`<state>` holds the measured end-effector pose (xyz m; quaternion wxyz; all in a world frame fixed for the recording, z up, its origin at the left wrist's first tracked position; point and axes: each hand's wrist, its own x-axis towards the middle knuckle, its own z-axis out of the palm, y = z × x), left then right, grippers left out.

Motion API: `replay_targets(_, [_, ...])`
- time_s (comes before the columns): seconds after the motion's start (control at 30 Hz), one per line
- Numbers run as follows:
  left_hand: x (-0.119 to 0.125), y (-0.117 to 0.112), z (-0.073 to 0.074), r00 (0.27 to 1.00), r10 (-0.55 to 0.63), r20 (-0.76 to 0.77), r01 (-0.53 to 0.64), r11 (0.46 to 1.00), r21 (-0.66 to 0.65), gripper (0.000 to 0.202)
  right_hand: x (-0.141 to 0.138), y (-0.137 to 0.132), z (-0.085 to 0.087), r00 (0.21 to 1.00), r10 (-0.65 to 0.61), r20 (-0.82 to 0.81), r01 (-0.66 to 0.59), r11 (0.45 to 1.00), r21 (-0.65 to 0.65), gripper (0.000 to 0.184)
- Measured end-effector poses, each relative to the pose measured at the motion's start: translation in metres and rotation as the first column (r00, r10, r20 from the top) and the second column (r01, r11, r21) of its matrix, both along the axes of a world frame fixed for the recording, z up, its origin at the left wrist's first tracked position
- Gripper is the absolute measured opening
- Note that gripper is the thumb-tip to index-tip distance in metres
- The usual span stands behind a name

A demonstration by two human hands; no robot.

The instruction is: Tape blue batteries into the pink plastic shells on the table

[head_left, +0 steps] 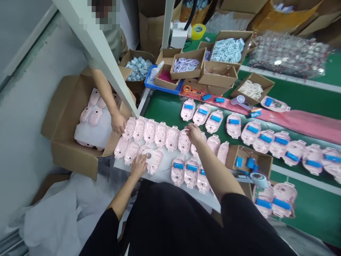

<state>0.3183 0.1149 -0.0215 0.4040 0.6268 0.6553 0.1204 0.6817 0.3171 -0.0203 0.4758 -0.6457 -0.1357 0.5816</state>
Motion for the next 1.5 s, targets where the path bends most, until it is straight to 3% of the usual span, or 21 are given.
replay_targets(0.1, [0.001, 0.035, -0.005, 0.980, -0.192, -0.047, 0.193, 0.981, 0.012, 0.050, -0.005, -0.082, 0.007, 0.995, 0.039, -0.088, -0.038, 0.999, 0.007, 0.037])
replay_targets(0.2, [0.002, 0.046, 0.002, 0.935, -0.350, -0.057, 0.352, 0.936, 0.017, 0.042, -0.014, -0.172, 0.022, 0.999, 0.022, -0.036, -0.024, 0.998, -0.062, 0.042])
replay_targets(0.3, [0.005, 0.035, 0.017, 0.895, -0.442, -0.055, 0.445, 0.890, 0.102, 0.037, -0.039, -0.244, 0.041, 0.998, 0.044, 0.052, -0.039, 0.995, -0.092, 0.042])
replay_targets(0.43, [0.011, 0.000, 0.028, 0.875, -0.483, -0.023, 0.460, 0.818, 0.346, 0.035, -0.089, -0.288, 0.049, 0.956, 0.294, 0.022, -0.293, 0.956, -0.024, 0.055])
replay_targets(0.5, [0.016, -0.015, 0.024, 0.878, -0.478, -0.002, 0.433, 0.793, 0.428, 0.031, -0.111, -0.292, 0.041, 0.916, 0.401, -0.021, -0.401, 0.916, 0.007, 0.065])
replay_targets(0.6, [0.021, -0.017, 0.008, 0.897, -0.442, -0.010, 0.385, 0.768, 0.512, 0.029, -0.126, -0.286, 0.019, 0.913, 0.408, -0.011, -0.408, 0.913, -0.001, 0.066])
replay_targets(0.73, [0.016, -0.003, -0.004, 0.899, -0.435, -0.058, 0.393, 0.741, 0.544, 0.027, -0.122, -0.260, -0.006, 0.876, 0.416, 0.243, -0.431, 0.902, 0.009, 0.056])
replay_targets(0.8, [0.012, -0.002, -0.002, 0.893, -0.442, -0.086, 0.410, 0.722, 0.558, 0.027, -0.119, -0.240, -0.010, 0.786, 0.488, 0.380, -0.543, 0.839, 0.046, 0.061])
replay_targets(0.97, [-0.001, -0.015, 0.001, 0.890, -0.436, -0.132, 0.427, 0.701, 0.571, 0.027, -0.130, -0.184, -0.006, 0.443, 0.581, 0.683, -0.814, 0.580, 0.035, 0.083])
replay_targets(1.03, [-0.008, -0.022, 0.001, 0.891, -0.436, -0.128, 0.427, 0.707, 0.564, 0.028, -0.136, -0.168, -0.004, 0.367, 0.576, 0.730, -0.857, 0.515, 0.025, 0.080])
replay_targets(1.07, [-0.011, -0.025, 0.002, 0.887, -0.444, -0.125, 0.433, 0.709, 0.557, 0.029, -0.138, -0.162, -0.004, 0.366, 0.571, 0.735, -0.864, 0.503, 0.039, 0.078])
replay_targets(1.2, [-0.020, -0.035, 0.011, 0.856, -0.502, -0.123, 0.482, 0.689, 0.541, 0.028, -0.139, -0.159, -0.002, 0.422, 0.553, 0.718, -0.865, 0.484, 0.136, 0.067])
replay_targets(1.3, [-0.021, -0.042, 0.024, 0.838, -0.530, -0.131, 0.504, 0.659, 0.558, 0.028, -0.131, -0.168, 0.004, 0.374, 0.541, 0.753, -0.885, 0.450, 0.116, 0.034])
replay_targets(1.37, [-0.020, -0.045, 0.034, 0.824, -0.549, -0.141, 0.518, 0.627, 0.582, 0.029, -0.123, -0.174, 0.009, 0.327, 0.541, 0.775, -0.894, 0.443, 0.068, 0.021])
replay_targets(1.43, [-0.020, -0.049, 0.043, 0.806, -0.572, -0.151, 0.531, 0.587, 0.610, 0.030, -0.112, -0.178, 0.015, 0.291, 0.550, 0.782, -0.871, 0.492, -0.022, 0.018])
replay_targets(1.5, [-0.023, -0.053, 0.051, 0.789, -0.594, -0.155, 0.539, 0.549, 0.639, 0.032, -0.098, -0.180, 0.019, 0.279, 0.560, 0.780, -0.785, 0.601, -0.150, 0.020])
